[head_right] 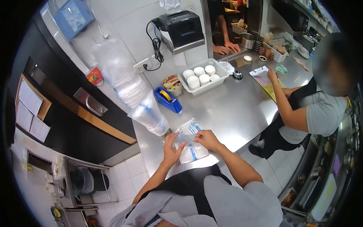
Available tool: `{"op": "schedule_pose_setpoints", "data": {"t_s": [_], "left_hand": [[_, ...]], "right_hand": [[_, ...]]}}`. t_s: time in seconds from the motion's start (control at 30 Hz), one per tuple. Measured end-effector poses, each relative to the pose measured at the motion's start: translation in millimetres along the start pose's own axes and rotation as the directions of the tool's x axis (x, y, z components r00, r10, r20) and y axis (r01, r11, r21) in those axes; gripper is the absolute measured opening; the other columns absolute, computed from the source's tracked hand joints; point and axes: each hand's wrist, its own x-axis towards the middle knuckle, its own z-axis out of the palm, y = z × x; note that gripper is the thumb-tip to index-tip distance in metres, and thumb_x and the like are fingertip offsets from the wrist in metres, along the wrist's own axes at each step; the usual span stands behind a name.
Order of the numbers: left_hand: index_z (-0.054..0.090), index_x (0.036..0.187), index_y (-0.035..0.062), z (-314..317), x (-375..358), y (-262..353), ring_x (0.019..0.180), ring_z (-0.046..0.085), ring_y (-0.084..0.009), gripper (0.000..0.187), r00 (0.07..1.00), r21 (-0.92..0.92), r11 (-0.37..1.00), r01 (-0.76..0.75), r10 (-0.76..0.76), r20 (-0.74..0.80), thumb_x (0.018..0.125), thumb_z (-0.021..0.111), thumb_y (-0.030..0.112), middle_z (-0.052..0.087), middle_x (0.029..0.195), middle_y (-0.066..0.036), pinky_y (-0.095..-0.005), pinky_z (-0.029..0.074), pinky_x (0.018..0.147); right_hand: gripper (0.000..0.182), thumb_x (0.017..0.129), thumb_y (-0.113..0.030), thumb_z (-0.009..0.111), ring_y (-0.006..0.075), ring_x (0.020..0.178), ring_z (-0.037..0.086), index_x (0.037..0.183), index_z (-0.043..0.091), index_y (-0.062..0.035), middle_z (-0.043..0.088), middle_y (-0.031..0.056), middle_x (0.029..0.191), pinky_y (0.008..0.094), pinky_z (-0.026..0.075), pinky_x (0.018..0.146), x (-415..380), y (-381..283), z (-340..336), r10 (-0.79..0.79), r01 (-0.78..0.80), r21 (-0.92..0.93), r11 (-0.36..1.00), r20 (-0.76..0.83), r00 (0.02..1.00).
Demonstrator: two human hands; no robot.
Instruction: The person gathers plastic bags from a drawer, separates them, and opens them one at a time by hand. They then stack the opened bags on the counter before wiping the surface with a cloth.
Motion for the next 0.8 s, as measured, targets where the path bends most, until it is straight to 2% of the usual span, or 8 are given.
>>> {"op": "schedule_pose_setpoints", "data": {"t_s": [0.07, 0.1, 0.2, 0.33, 0.37, 0.47, 0.67, 0.8], "left_hand": [[0.067, 0.116, 0.006, 0.8, -8.9, 3.4, 0.097, 0.066, -0.034, 0.038, 0.999, 0.035, 0.999, 0.006, -0.005, -0.051, 0.084, 0.083, 0.015, 0.067, 0.105, -0.016, -0.0421, 0.051, 0.087], [0.068, 0.112, 0.0061, 3.4, -20.4, -2.3, 0.102, 0.065, -0.033, 0.034, 0.993, -0.06, 0.991, 0.116, -0.113, 0.039, 0.083, 0.083, 0.016, 0.067, 0.106, -0.016, -0.0425, 0.051, 0.087], [0.068, 0.115, 0.0065, 9.3, -30.2, -8.3, 0.106, 0.065, -0.0318, 0.038, 0.938, -0.001, 0.992, -0.123, 0.117, 0.326, 0.082, 0.083, 0.017, 0.068, 0.108, -0.015, -0.0423, 0.051, 0.088], [0.063, 0.138, 0.0095, 16.5, -33.4, -3.5, 0.134, 0.051, -0.0359, 0.06, 0.883, 0.17, 0.98, -0.107, 0.015, 0.469, 0.084, 0.081, 0.029, 0.055, 0.142, -0.02, -0.049, 0.041, 0.107], [0.058, 0.144, 0.0107, 18.1, -35.1, -8.8, 0.145, 0.037, -0.0394, 0.068, 0.824, 0.217, 0.975, -0.038, -0.092, 0.56, 0.085, 0.08, 0.035, 0.042, 0.155, -0.022, -0.0542, 0.032, 0.115], [0.059, 0.143, 0.0118, 27.0, -46.1, -18.8, 0.144, 0.038, -0.0416, 0.068, 0.813, 0.329, 0.93, -0.165, -0.061, 0.579, 0.084, 0.08, 0.038, 0.044, 0.152, -0.024, -0.0559, 0.03, 0.115], [0.052, 0.15, 0.0138, 23.7, -34.0, -11.0, 0.149, 0.029, -0.0433, 0.077, 0.744, 0.36, 0.931, -0.059, -0.2, 0.638, 0.084, 0.078, 0.042, 0.037, 0.158, -0.025, -0.0622, 0.02, 0.12], [0.05, 0.152, 0.0152, 26.9, -33.9, -15.4, 0.149, 0.028, -0.0439, 0.081, 0.713, 0.414, 0.906, -0.087, -0.234, 0.661, 0.083, 0.077, 0.048, 0.035, 0.159, -0.025, -0.0648, 0.02, 0.118]], "right_hand": [[0.025, 0.085, -0.022, 0.083, 0.0222, 0.074, 0.066, 0.085, 0.07, -0.0006, 0.072, 0.0131, 0.081, 0.0353, 0.051, 0.071, 1.4, -3.8, -0.2, 0.044, -0.045, -0.042, 0.998, -0.027, 0.999], [0.024, 0.086, -0.022, 0.082, 0.0225, 0.074, 0.066, 0.086, 0.07, -0.0005, 0.072, 0.0132, 0.081, 0.0356, 0.051, 0.071, 2.8, -8.2, -1.8, 0.058, -0.059, -0.067, 0.996, -0.029, 0.998], [0.021, 0.088, -0.019, 0.079, 0.0237, 0.076, 0.067, 0.093, 0.072, 0.0, 0.073, 0.0145, 0.085, 0.0359, 0.052, 0.073, 8.8, -5.0, 0.2, -0.002, 0.002, -0.05, 0.999, 0.012, 1.0], [0.016, 0.092, -0.01, 0.073, 0.0216, 0.085, 0.07, 0.104, 0.073, 0.0016, 0.075, 0.0147, 0.092, 0.034, 0.054, 0.08, 14.0, 5.6, 6.0, -0.089, 0.09, -0.007, 0.996, 0.058, 0.994], [0.016, 0.093, -0.008, 0.072, 0.0227, 0.087, 0.071, 0.105, 0.073, 0.0015, 0.075, 0.0154, 0.094, 0.0342, 0.055, 0.081, 14.5, 7.8, 7.3, -0.108, 0.109, -0.026, 0.994, 0.043, 0.993], [0.016, 0.094, -0.004, 0.067, 0.0254, 0.092, 0.072, 0.108, 0.073, 0.0015, 0.075, 0.0171, 0.1, 0.0347, 0.055, 0.085, 16.2, 10.0, 10.6, -0.145, 0.146, -0.072, 0.987, 0.015, 0.989], [0.018, 0.094, -0.004, 0.067, 0.0249, 0.095, 0.072, 0.11, 0.073, 0.0016, 0.075, 0.0174, 0.102, 0.0339, 0.055, 0.086, 18.1, 3.1, 12.9, -0.131, 0.132, -0.047, 0.99, 0.025, 0.991], [0.018, 0.094, -0.006, 0.069, 0.0226, 0.09, 0.071, 0.11, 0.073, 0.0012, 0.075, 0.0154, 0.097, 0.0328, 0.054, 0.084, 17.8, -3.8, 9.7, -0.105, 0.105, -0.008, 0.994, 0.043, 0.994]]}}
